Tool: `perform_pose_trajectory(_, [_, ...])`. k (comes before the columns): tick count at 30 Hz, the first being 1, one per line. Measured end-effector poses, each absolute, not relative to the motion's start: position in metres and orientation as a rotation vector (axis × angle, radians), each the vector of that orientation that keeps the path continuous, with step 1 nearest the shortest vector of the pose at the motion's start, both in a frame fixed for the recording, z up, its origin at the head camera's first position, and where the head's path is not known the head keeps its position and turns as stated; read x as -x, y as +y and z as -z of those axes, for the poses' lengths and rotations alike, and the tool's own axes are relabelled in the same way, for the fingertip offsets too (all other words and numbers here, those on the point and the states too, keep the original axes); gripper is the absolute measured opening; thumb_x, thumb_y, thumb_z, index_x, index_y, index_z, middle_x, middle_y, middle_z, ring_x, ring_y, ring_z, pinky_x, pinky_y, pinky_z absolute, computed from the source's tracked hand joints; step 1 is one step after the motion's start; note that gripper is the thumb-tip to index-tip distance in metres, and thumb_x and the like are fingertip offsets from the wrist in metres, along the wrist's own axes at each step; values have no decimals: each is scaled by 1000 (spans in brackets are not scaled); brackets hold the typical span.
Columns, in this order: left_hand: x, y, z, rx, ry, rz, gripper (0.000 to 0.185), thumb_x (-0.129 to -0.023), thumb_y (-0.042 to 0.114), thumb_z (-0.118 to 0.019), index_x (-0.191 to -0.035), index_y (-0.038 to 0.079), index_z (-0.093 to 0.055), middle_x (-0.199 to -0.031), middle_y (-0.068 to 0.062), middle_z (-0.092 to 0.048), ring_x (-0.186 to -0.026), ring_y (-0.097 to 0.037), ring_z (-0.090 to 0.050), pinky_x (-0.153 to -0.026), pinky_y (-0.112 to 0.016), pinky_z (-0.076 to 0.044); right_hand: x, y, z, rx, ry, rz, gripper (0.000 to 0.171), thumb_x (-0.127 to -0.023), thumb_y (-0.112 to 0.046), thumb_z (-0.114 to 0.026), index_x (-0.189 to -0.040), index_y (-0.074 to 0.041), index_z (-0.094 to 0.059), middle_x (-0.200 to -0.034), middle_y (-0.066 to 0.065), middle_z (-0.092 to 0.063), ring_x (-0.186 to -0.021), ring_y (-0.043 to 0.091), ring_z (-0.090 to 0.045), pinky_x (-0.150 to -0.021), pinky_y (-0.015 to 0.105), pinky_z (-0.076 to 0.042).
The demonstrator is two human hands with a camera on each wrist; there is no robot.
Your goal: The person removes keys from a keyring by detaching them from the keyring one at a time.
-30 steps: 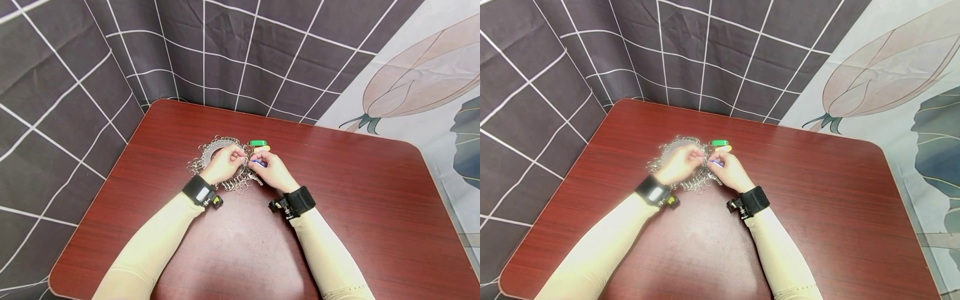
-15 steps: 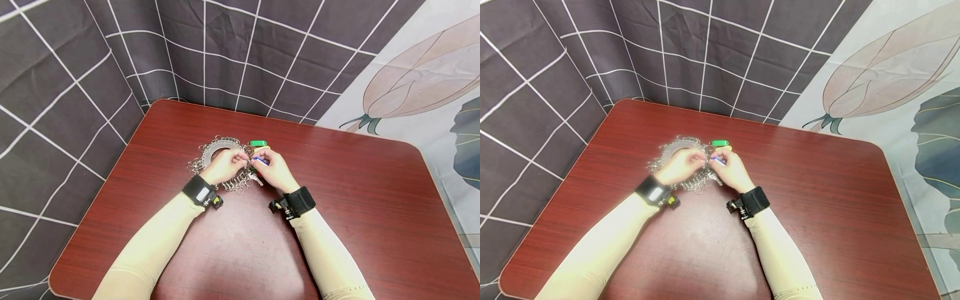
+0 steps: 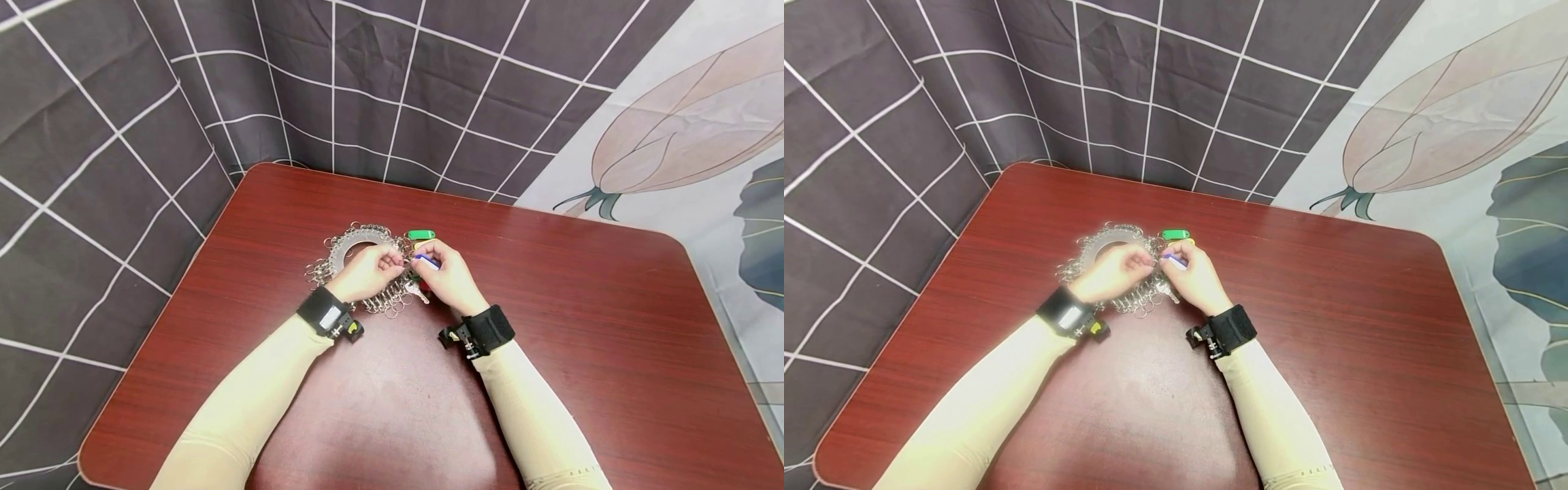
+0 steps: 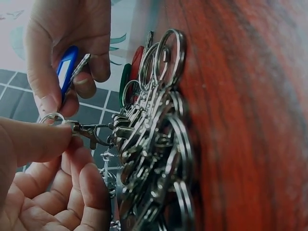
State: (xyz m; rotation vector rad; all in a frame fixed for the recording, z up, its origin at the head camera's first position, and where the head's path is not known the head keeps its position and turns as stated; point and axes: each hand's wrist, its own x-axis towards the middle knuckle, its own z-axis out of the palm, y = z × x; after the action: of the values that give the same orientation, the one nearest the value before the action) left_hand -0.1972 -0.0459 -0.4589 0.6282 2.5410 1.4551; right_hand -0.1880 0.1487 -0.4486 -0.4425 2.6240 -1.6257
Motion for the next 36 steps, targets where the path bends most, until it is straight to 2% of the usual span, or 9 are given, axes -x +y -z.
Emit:
perform_pose_trajectory(8, [198,-46,461,-505,2565,-1580,10,-90,7,-63,-99,6,-61,-93,-5,-63,-85,-16,-63,-79,-27,-51,189,147,453,482,2615,1556,11,-87,-10,-70,-96,-6,-65,-102,4,-63,-82,15,-57,-70,25,-45])
perform_pose_trajectory(15, [197,-46,460,-516,2558,-1624,9,-89,6,-64,-97,6,-61,-91,-4,-64,-82,-17,-63,-76,-26,-52,185,143,446,487,2599,1557,12,-88,-4,-68,-98,2,-65,-103,14,-63,-81,22,-56,-68,26,-43])
perform_pose_trajectory(18, [196,-47,459,-520,2551,-1616,9,-89,7,-65,-96,7,-62,-90,-4,-65,-82,-16,-64,-76,-26,-52,178,140,430,494,2592,1564,12,-87,0,-66,-98,7,-63,-101,19,-62,-78,25,-54,-65,23,-42])
perform_pose_trajectory(21, [196,-47,459,-539,2551,-1586,9,-88,7,-66,-96,8,-62,-90,-3,-65,-83,-16,-64,-76,-26,-52,171,137,416,506,2589,1572,12,-87,2,-65,-96,8,-61,-98,19,-63,-72,20,-53,-61,20,-41])
perform_pose_trajectory(25, [196,-47,457,-584,2578,-1523,8,-88,7,-66,-96,8,-63,-90,-3,-65,-83,-15,-63,-76,-26,-52,169,138,413,495,2585,1596,13,-86,3,-64,-97,9,-60,-89,17,-64,-65,13,-51,-58,20,-41])
perform_pose_trajectory(28, [195,-47,456,-625,2605,-1480,8,-88,7,-67,-94,8,-62,-88,-2,-65,-80,-14,-63,-74,-25,-52,170,138,414,480,2582,1612,13,-87,3,-64,-98,10,-60,-84,16,-64,-64,14,-50,-58,19,-40])
perform_pose_trajectory(36, [197,-47,456,-631,2579,-1475,10,-85,8,-67,-95,8,-64,-86,-1,-64,-79,-13,-61,-74,-24,-51,172,139,415,470,2568,1639,12,-88,4,-62,-98,10,-59,-82,18,-64,-65,13,-49,-59,20,-39])
